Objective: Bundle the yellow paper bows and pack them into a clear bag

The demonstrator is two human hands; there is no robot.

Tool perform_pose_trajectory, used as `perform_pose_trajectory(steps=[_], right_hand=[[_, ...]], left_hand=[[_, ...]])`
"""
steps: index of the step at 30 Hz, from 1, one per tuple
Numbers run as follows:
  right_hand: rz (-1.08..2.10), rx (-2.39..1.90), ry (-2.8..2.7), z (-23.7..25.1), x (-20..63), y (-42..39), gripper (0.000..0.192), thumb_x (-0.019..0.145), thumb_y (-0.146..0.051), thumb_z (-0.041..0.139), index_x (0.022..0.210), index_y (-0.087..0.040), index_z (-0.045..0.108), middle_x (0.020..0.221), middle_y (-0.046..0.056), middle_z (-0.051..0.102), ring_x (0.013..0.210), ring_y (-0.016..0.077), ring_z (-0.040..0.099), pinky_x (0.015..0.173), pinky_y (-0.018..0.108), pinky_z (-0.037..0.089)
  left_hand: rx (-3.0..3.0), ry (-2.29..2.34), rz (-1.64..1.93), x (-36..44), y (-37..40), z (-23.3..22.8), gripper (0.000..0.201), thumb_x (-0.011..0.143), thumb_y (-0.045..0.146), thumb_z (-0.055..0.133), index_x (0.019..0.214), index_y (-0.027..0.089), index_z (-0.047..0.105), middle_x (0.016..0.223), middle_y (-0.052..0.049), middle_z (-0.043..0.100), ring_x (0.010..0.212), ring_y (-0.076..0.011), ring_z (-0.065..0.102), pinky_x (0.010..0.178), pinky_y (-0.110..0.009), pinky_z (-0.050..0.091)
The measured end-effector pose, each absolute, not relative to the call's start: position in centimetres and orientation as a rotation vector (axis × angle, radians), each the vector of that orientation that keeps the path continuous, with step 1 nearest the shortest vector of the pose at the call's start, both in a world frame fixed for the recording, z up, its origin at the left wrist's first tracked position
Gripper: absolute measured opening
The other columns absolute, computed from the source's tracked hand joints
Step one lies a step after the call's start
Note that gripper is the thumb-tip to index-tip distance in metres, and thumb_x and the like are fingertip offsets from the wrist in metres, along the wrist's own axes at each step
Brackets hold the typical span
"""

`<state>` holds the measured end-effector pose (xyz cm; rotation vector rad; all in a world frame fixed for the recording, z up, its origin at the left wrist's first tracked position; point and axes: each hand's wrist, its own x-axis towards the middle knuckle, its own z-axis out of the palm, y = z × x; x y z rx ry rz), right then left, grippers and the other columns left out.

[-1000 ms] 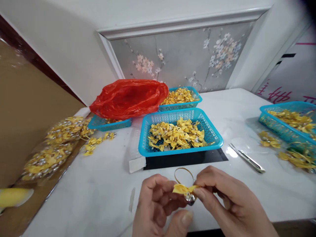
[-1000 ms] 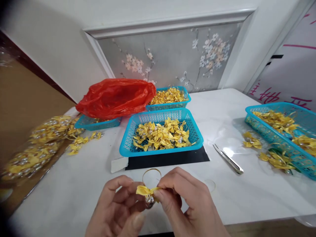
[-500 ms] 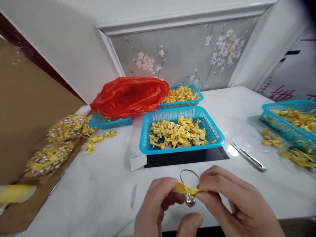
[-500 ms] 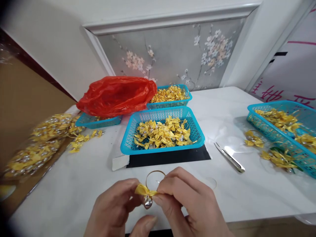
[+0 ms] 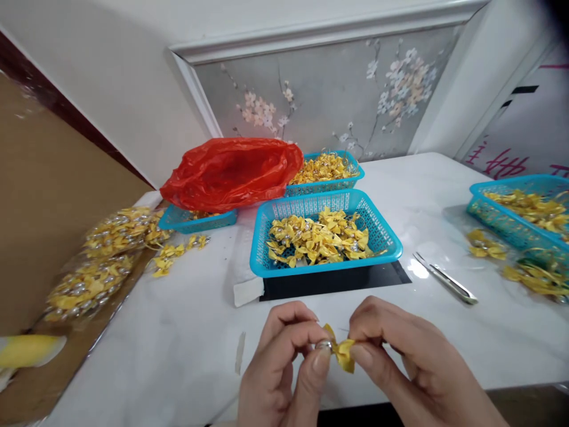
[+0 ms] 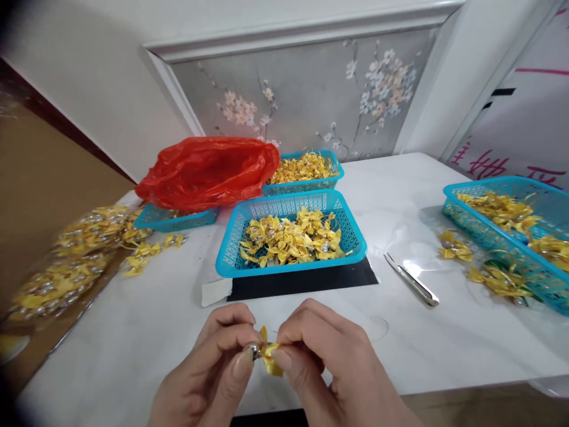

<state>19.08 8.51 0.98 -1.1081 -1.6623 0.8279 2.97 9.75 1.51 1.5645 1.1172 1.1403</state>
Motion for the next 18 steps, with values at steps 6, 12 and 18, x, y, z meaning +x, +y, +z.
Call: perform_pose_trajectory(steps=[6,12,18], right_hand=[[1.016,-1.166,-1.595,1.11,19.07,8.39,0.024,0.097,-0.029,0.041,0.076,-0.021,0.050,0.069,-0.003,0.048,0.059,0.0105,0.046,0.054,0.021,0.038],[1.130,-1.214,-1.501,1.11,19.05,8.41,0.028,0.097,-0.035,0.043,0.073,-0.020,0.051,0.067,-0.003,0.047,0.059,0.0100,0.044,0.051,0.020,0.036],[1.173,-1.263,-1.498,0.92,19.05,8.52,0.031,0.097,-0.038,0.041,0.073,-0.020,0.048,0.064,-0.004,0.041,0.056,0.0104,0.038,0.046,0.020,0.032]], left_hand=[[1.277,1.072,0.996,2.85,10.50,2.12,0.015,0.083,0.033,0.062,0.074,0.022,0.068,0.084,-0.001,0.052,0.076,-0.0133,0.050,0.066,-0.019,0.041],[1.104,1.009,0.889,2.98,10.71,2.02,0.020,0.082,0.035,0.063,0.070,0.019,0.062,0.082,0.000,0.047,0.072,-0.0133,0.045,0.064,-0.022,0.041],[1.104,1.004,0.831,3.24,10.82,2.57,0.026,0.085,0.038,0.060,0.068,0.018,0.056,0.081,-0.001,0.047,0.071,-0.0135,0.044,0.063,-0.022,0.041]])
